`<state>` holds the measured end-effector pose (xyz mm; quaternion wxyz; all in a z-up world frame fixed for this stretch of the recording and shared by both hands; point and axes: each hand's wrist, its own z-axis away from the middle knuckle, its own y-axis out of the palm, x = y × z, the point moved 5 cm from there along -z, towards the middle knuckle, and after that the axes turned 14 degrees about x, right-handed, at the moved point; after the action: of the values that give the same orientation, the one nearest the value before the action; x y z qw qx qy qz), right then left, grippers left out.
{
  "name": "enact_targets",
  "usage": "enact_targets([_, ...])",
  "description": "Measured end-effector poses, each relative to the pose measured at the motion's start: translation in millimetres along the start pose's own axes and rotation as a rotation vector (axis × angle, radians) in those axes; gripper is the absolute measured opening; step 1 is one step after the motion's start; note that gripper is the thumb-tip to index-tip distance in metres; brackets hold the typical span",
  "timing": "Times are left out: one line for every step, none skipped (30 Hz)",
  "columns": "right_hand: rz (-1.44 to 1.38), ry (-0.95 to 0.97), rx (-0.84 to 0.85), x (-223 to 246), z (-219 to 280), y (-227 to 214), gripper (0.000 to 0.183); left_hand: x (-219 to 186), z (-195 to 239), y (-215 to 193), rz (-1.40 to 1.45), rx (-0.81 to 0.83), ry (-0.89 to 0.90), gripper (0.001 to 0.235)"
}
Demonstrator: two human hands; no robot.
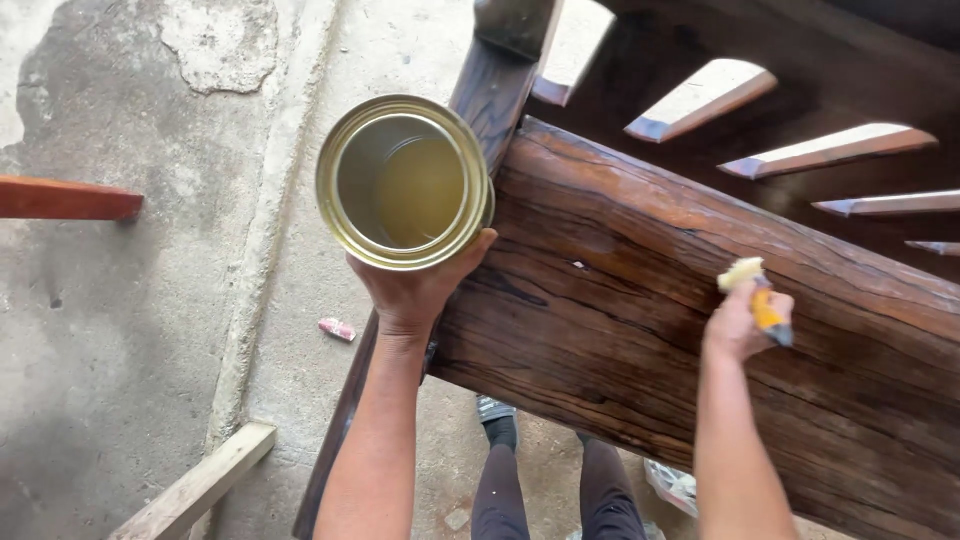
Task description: The person applies varnish to a wooden chair using a brush and a can of varnish. They coat the seat, backrest, and legs, dipping the brush into the can as needed.
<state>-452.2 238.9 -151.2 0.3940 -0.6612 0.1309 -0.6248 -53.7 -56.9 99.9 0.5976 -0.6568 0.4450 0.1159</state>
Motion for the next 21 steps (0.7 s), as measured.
enact_targets([0.004,0.000,0.002,29.0,24.0,13.1,0.024,2.0,0.1,-1.2,0.001,0.001,-0.004,0.087])
enact_targets([0.116,-0.105,0.033,61.8,49.0,25.4,0.030,2.9,1.3,-1.1,0.112,-0.007,0.026,0.084])
enact_targets([0.227,-0.210,0.065,93.6,73.9,38.5,0.037,3.4,2.6,-0.1,0.223,-0.015,0.055,0.081])
enact_targets([0.236,-0.205,0.065,112.8,94.1,60.3,0.037,5.5,3.4,0.6,0.229,-0.008,0.050,0.081])
enact_targets([0.151,-0.252,0.116,133.2,114.0,83.7,0.029,6.1,4.8,-0.9,0.246,-0.046,0.064,0.082])
enact_targets([0.063,-0.301,0.160,155.1,130.4,107.3,0.023,5.7,3.7,-1.4,0.266,-0.087,0.085,0.083])
enact_targets([0.069,-0.299,0.152,171.3,133.8,116.0,0.023,9.0,6.1,1.5,0.275,-0.083,0.087,0.083])
enact_targets([0.053,-0.278,0.291,187.1,135.7,131.4,0.027,16.5,6.8,8.1,0.385,-0.020,0.003,0.082])
enact_targets([0.037,-0.256,0.430,203.1,138.3,146.6,0.030,23.0,7.9,15.1,0.494,0.047,-0.080,0.081])
enact_targets([0.041,-0.254,0.419,209.4,128.6,148.5,0.030,16.5,5.1,9.4,0.503,0.052,-0.074,0.081])
enact_targets([-0.064,-0.338,0.548,219.9,121.6,156.1,0.027,8.7,2.2,1.8,0.450,0.039,-0.043,0.078])
enact_targets([-0.170,-0.423,0.680,231.0,116.1,163.5,0.023,1.4,-0.3,-6.4,0.396,0.024,-0.014,0.075])
enact_targets([-0.165,-0.423,0.673,232.0,102.9,154.1,0.023,2.1,-0.8,-5.4,0.403,0.026,-0.011,0.075])
enact_targets([-0.019,-0.557,0.728,238.3,95.8,148.9,0.024,2.6,-0.3,-6.2,0.355,0.017,-0.002,0.078])
enact_targets([0.130,-0.690,0.778,243.5,89.7,144.4,0.025,3.6,0.2,-6.9,0.308,0.009,0.007,0.081])
enact_targets([0.132,-0.690,0.778,227.1,75.5,130.3,0.025,2.6,-0.4,-8.9,0.311,0.008,0.006,0.081])
enact_targets([0.089,-0.584,0.929,206.3,62.2,122.0,0.020,0.8,-1.4,-11.1,0.290,0.008,0.019,0.081])
enact_targets([0.047,-0.474,1.081,185.7,50.4,113.0,0.017,-1.4,-1.6,-13.9,0.267,0.007,0.028,0.082])
enact_targets([0.051,-0.474,1.085,188.4,40.8,96.3,0.017,-1.1,-2.7,-14.4,0.268,0.006,0.022,0.082])
enact_targets([0.310,-0.445,1.081,185.6,31.2,80.8,0.017,-1.0,-3.2,-14.9,0.283,0.000,0.023,0.081])
enact_targets([0.568,-0.412,1.064,182.8,20.8,63.6,0.019,-1.7,-3.7,-15.5,0.297,-0.005,0.023,0.081])
